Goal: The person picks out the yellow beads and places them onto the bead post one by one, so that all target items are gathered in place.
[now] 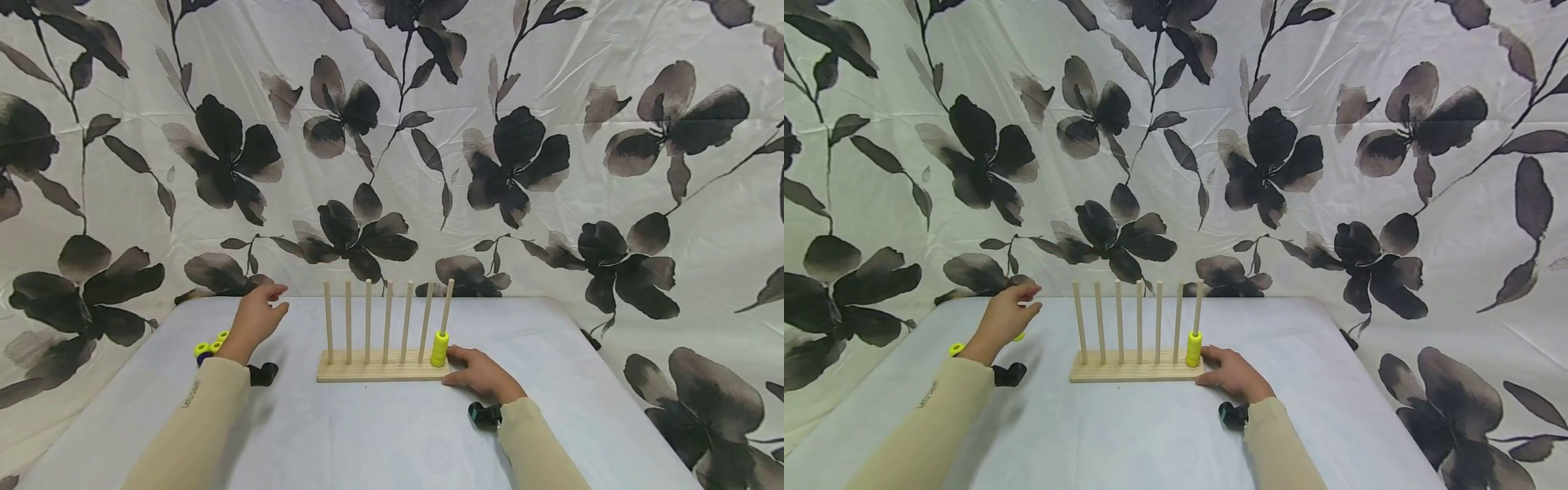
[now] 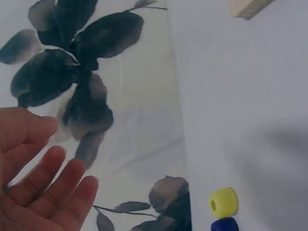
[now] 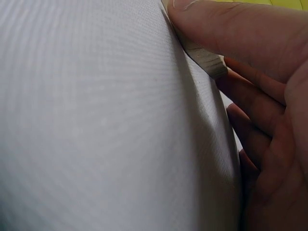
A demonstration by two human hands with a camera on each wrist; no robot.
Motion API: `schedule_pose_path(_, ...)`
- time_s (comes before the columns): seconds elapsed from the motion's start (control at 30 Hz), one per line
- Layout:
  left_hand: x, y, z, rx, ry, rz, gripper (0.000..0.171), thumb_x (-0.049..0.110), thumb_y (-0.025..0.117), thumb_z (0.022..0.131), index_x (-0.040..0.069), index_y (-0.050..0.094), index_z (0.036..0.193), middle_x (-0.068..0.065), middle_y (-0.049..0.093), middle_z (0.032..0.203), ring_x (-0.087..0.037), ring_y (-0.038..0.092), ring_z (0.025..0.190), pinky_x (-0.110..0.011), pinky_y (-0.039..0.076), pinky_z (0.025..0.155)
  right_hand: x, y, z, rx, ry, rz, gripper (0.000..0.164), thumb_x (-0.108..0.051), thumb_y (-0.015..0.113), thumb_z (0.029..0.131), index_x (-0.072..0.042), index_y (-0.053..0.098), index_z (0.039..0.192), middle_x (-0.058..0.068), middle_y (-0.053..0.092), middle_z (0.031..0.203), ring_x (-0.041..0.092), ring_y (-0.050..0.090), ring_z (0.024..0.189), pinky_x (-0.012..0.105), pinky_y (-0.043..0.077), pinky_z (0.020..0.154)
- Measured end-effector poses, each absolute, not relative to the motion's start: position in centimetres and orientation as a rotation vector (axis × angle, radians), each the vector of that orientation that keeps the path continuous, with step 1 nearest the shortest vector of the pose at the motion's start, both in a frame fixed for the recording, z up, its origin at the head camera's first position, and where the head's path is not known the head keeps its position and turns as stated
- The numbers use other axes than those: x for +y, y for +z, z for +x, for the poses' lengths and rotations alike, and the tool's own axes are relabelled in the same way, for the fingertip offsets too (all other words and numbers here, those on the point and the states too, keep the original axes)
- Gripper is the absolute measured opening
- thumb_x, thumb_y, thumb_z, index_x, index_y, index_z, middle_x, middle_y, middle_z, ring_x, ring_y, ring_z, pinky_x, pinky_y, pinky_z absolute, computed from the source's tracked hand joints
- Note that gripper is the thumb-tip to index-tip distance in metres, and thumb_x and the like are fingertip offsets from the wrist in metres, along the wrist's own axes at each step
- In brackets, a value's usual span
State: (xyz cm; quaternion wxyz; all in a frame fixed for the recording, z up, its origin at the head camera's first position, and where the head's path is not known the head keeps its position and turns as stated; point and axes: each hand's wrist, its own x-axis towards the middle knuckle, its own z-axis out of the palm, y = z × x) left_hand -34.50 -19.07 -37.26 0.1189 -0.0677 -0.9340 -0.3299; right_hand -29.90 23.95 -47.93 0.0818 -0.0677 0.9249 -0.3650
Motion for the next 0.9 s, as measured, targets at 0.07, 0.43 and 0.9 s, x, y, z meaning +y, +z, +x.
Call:
schedule_pose_path(0.07, -19.3, -37.6, -34.6, -2.741, -0.964, -0.182, 0.042, 0.013, 0.055, 0.095, -0.001, 0.052, 0.135, -0.026, 0.054, 0.132, -0.042, 0.051, 0.122, -0.056, 0.046, 0.100, 24.0, -48.0, -29.9, 2.770, -1.086, -0.206, 0.073, -0.039, 0.080, 0.077, -0.019, 0.051, 0.142, 0.008, 0.046, 0.150, 0.035, 0.035, 0.142, 0.057, 0.028, 0.115)
schedule_pose_path(0.43, -20.5, -39.3, -35.1, -2.844, -0.925, -0.089, 0.045, 0.013, 0.055, 0.094, -0.003, 0.050, 0.136, -0.028, 0.052, 0.133, -0.043, 0.050, 0.122, -0.055, 0.045, 0.100, 24.1, -48.1, -29.9, 2.762, -1.086, -0.194, 0.076, -0.041, 0.080, 0.076, -0.018, 0.050, 0.143, 0.009, 0.044, 0.151, 0.036, 0.034, 0.143, 0.058, 0.028, 0.114)
schedule_pose_path(0.9, -21.8, -41.2, -35.9, -2.994, -0.885, -0.028, 0.051, 0.014, 0.056, 0.094, -0.005, 0.044, 0.139, -0.032, 0.045, 0.139, -0.049, 0.048, 0.123, -0.058, 0.044, 0.101, 24.1, -48.2, -30.0, 2.768, -1.085, -0.194, 0.075, -0.040, 0.080, 0.076, -0.020, 0.050, 0.143, 0.008, 0.043, 0.151, 0.034, 0.033, 0.143, 0.057, 0.027, 0.115)
